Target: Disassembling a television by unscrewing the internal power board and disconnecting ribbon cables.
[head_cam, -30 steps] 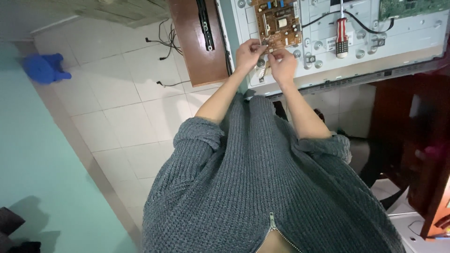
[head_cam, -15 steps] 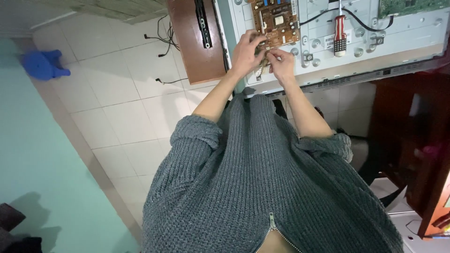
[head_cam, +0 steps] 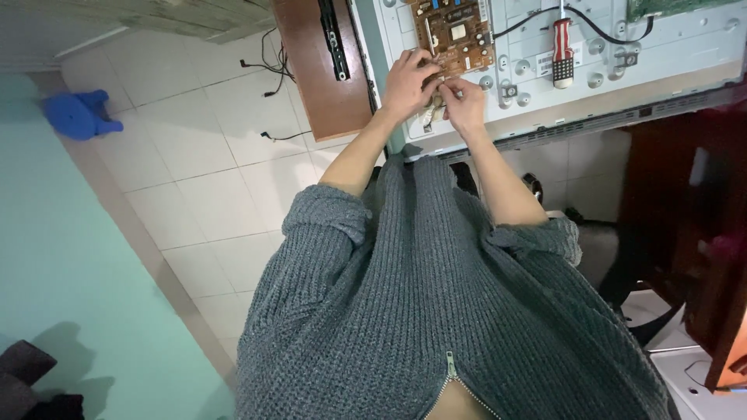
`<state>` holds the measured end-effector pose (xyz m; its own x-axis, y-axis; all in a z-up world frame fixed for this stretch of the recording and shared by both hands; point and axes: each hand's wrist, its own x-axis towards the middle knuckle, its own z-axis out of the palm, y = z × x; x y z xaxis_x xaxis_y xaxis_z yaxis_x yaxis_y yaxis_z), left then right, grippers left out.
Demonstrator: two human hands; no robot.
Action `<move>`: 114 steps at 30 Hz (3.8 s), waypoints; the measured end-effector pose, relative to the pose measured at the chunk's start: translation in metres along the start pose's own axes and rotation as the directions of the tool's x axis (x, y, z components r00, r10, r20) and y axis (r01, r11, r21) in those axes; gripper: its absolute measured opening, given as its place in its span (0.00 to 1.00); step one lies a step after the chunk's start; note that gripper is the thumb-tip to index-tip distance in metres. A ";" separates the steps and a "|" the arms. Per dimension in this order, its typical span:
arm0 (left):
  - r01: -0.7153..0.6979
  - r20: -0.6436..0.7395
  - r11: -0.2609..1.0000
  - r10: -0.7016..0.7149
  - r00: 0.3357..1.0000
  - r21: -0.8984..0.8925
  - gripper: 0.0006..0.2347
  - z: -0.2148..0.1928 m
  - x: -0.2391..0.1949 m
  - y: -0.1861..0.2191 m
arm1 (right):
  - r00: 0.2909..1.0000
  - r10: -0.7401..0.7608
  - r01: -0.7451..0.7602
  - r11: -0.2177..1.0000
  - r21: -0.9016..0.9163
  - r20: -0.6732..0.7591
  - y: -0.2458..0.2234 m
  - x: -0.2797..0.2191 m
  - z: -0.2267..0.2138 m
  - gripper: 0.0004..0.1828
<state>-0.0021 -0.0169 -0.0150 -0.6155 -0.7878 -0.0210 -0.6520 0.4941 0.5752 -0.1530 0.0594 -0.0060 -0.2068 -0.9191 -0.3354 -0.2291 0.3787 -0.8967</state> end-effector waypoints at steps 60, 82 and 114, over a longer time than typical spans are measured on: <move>0.642 0.258 0.354 -0.704 0.661 -0.680 0.22 -0.009 0.017 0.024 | 0.890 0.454 -0.405 0.838 0.366 -0.052 -0.045 0.016 0.016 0.11; 0.607 0.197 0.415 -0.692 0.694 -0.678 0.21 -0.002 0.010 0.022 | 0.904 0.341 -0.337 0.940 0.059 -0.260 0.061 0.044 0.035 0.12; 0.470 0.197 0.255 -0.669 0.717 -0.845 0.20 0.034 0.013 -0.020 | 0.935 0.181 -0.166 0.983 0.074 -0.304 0.029 0.031 0.033 0.11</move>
<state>-0.0120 -0.0250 -0.0549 -0.0923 -0.8227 -0.5609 -0.0819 -0.5552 0.8277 -0.1351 0.0383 -0.0521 -0.5240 -0.7580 -0.3884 -0.1203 0.5173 -0.8473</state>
